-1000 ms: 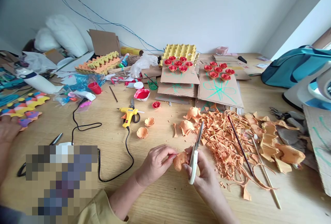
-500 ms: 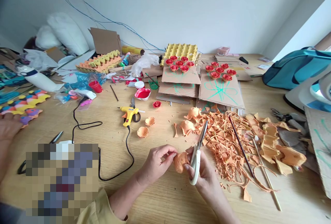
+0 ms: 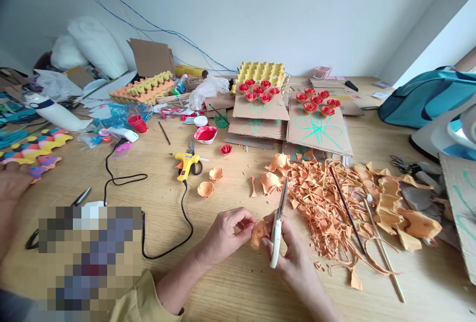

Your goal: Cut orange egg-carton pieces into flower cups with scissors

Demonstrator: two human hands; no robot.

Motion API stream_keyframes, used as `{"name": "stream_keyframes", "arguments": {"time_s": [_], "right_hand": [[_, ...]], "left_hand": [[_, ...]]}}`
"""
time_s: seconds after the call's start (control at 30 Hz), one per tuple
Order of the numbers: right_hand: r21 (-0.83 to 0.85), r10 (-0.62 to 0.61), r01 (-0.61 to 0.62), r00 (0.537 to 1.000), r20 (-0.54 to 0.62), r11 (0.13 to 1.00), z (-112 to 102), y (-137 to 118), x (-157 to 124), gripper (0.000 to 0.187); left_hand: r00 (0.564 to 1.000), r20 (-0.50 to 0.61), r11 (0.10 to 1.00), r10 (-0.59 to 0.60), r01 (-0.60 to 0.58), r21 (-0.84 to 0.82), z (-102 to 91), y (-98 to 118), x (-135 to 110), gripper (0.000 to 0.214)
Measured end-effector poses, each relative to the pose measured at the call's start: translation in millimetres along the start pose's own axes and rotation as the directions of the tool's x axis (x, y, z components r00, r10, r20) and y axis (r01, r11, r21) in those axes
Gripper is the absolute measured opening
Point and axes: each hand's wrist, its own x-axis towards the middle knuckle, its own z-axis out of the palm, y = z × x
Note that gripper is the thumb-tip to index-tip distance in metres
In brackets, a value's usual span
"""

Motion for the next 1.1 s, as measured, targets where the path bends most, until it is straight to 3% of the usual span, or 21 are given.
{"name": "stream_keyframes", "arguments": {"time_s": [0.17,0.3,0.43,0.63,0.8,0.9,1.1], "right_hand": [[0.067,0.037,-0.035,0.999,-0.028,0.997,-2,-2,-1,0.035],[0.133,0.065,-0.067,0.998,0.020,0.989,-2,-4,-1,0.036],[0.182,0.093,-0.092,0.996,0.000,0.979,1,-7,-1,0.034],[0.271,0.134,-0.099,0.985,-0.113,0.958,2,-12,4,0.039],[0.260,0.156,-0.108,0.973,-0.171,0.960,2,-15,8,0.041],[0.287,0.159,-0.105,0.972,-0.171,0.952,3,-14,8,0.044],[0.340,0.153,-0.080,0.969,-0.192,0.937,-1,-8,8,0.042]], "left_hand": [[0.991,-0.014,0.988,-0.134,0.132,-0.086,4.2,2,0,0.004],[0.975,-0.037,0.963,-0.218,0.209,-0.173,6.0,1,2,0.005],[0.953,0.025,0.885,-0.302,0.290,-0.364,7.9,-5,3,0.009],[0.966,0.051,0.861,-0.252,0.248,-0.444,4.0,-2,5,0.031],[0.946,0.229,0.822,-0.231,0.316,-0.474,3.0,0,5,0.040],[0.919,0.309,0.727,-0.246,0.385,-0.569,5.8,-2,5,0.044],[0.907,0.317,0.515,-0.277,0.419,-0.748,2.3,-3,6,0.047]]}}
